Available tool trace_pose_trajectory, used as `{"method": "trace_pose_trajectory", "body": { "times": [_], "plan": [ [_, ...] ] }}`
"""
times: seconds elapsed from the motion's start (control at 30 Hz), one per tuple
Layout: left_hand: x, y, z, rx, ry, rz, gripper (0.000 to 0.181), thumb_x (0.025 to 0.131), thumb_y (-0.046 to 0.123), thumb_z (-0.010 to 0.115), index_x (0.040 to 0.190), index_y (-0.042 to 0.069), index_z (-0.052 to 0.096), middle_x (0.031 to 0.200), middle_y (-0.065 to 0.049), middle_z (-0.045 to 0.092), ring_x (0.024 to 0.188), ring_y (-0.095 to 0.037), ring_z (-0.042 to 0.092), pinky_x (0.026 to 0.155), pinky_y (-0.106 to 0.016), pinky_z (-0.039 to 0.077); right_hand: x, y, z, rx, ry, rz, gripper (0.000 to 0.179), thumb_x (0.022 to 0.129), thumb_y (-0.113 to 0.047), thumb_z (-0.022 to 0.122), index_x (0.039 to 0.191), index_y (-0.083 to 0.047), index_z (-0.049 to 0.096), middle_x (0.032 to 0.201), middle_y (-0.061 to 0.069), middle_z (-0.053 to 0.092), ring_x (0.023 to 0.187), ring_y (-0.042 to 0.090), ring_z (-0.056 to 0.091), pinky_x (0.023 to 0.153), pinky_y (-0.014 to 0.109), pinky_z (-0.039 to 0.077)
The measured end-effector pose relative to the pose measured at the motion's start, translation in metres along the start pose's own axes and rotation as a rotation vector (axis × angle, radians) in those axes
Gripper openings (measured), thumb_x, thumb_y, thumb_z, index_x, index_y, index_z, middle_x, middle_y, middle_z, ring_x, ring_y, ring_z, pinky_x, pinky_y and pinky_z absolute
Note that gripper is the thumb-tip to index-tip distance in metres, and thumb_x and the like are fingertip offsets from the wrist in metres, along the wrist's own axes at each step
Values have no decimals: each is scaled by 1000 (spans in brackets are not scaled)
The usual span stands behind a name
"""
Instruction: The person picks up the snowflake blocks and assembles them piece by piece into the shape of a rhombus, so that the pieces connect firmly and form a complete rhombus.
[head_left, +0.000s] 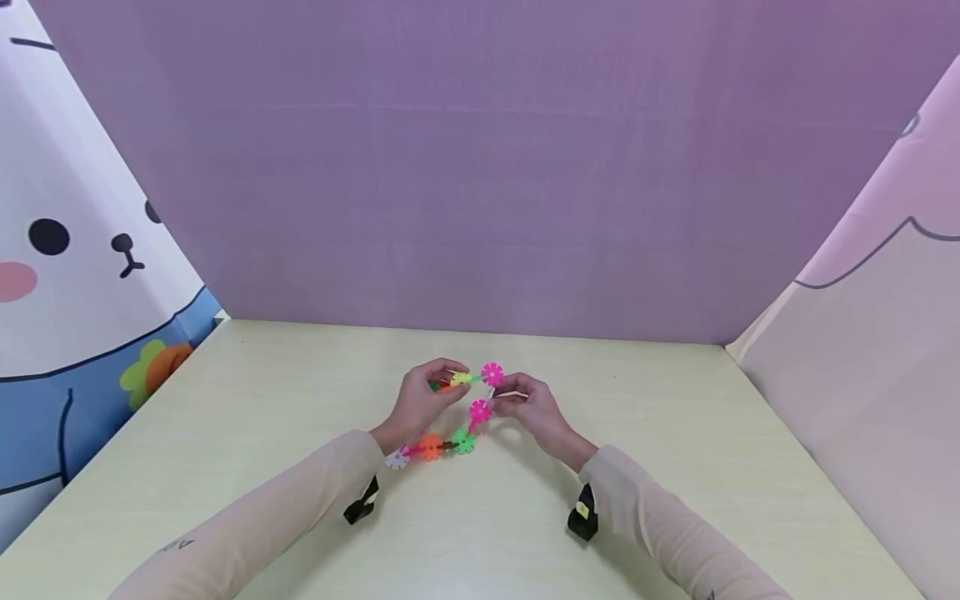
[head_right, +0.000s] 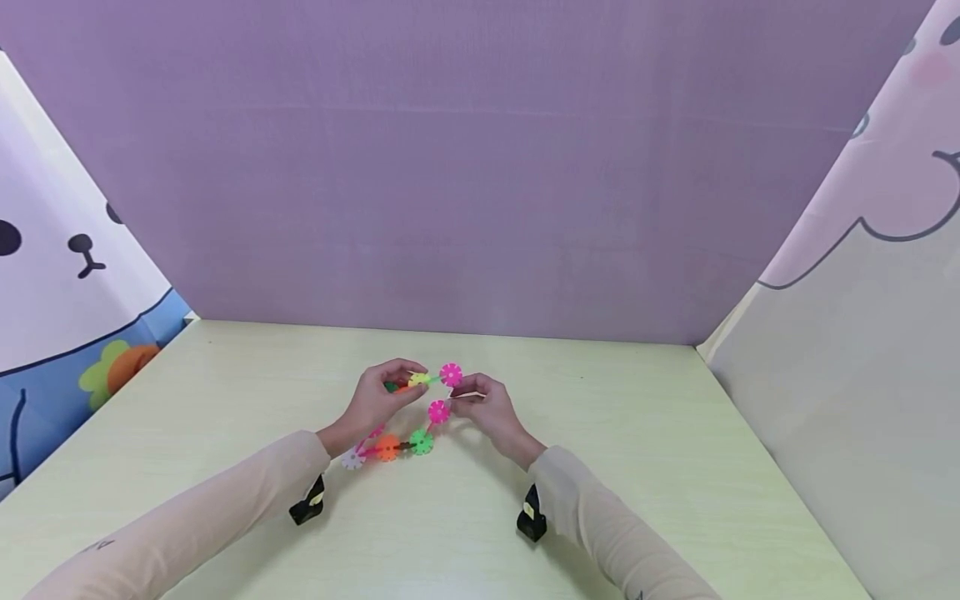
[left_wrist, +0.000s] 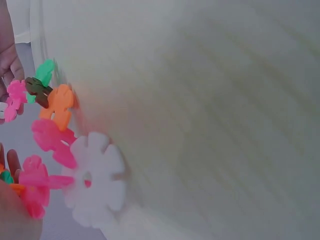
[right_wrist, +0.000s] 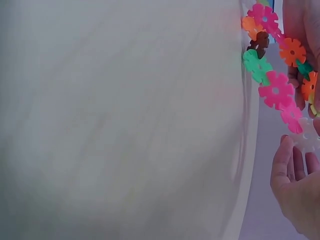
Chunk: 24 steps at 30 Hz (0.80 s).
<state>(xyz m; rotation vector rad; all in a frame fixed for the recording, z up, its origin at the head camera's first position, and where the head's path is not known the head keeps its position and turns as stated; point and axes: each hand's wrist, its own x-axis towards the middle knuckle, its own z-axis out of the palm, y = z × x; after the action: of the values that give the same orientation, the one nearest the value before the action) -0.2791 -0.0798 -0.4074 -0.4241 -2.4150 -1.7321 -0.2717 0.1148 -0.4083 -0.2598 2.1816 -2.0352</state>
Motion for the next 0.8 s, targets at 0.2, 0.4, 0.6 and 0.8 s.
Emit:
{"method": "trace_pose_trajectory", "body": {
  "times": [0.2, 0.4, 0.6, 0.8],
  "plan": [
    [0, 0, 1, -31, 16, -29, 22, 79, 14, 70, 101, 9, 66, 93, -4, 65, 86, -17, 57, 75, -29, 49, 0, -1, 2, 8, -21, -10, 33, 80, 6, 61, 112, 7, 51, 109, 25, 57, 85, 13, 63, 81, 30, 53],
    [-2, 1, 2, -49, 16, -41, 25, 80, 14, 70, 103, 7, 65, 94, -6, 64, 87, -18, 56, 75, -29, 49, 2, -2, 3, 11, -29, -3, 33, 81, 8, 60, 112, 6, 50, 113, 27, 55, 87, 14, 63, 81, 30, 53],
    [-5, 8, 1, -88, -6, -57, 23, 80, 13, 70, 102, 8, 65, 98, -10, 64, 87, -18, 55, 75, -27, 47, 2, -3, 5, 22, -34, -6, 32, 81, 9, 60, 112, 6, 50, 114, 28, 54, 92, 18, 63, 82, 31, 53],
    [-13, 32, -3, -74, -27, -56, 21, 81, 6, 68, 101, 5, 65, 96, -15, 63, 83, -18, 55, 73, -26, 46, 1, -5, 5, 14, -34, 14, 34, 81, 7, 61, 113, 4, 50, 116, 24, 55, 96, 20, 63, 83, 31, 52]
  ]
}}
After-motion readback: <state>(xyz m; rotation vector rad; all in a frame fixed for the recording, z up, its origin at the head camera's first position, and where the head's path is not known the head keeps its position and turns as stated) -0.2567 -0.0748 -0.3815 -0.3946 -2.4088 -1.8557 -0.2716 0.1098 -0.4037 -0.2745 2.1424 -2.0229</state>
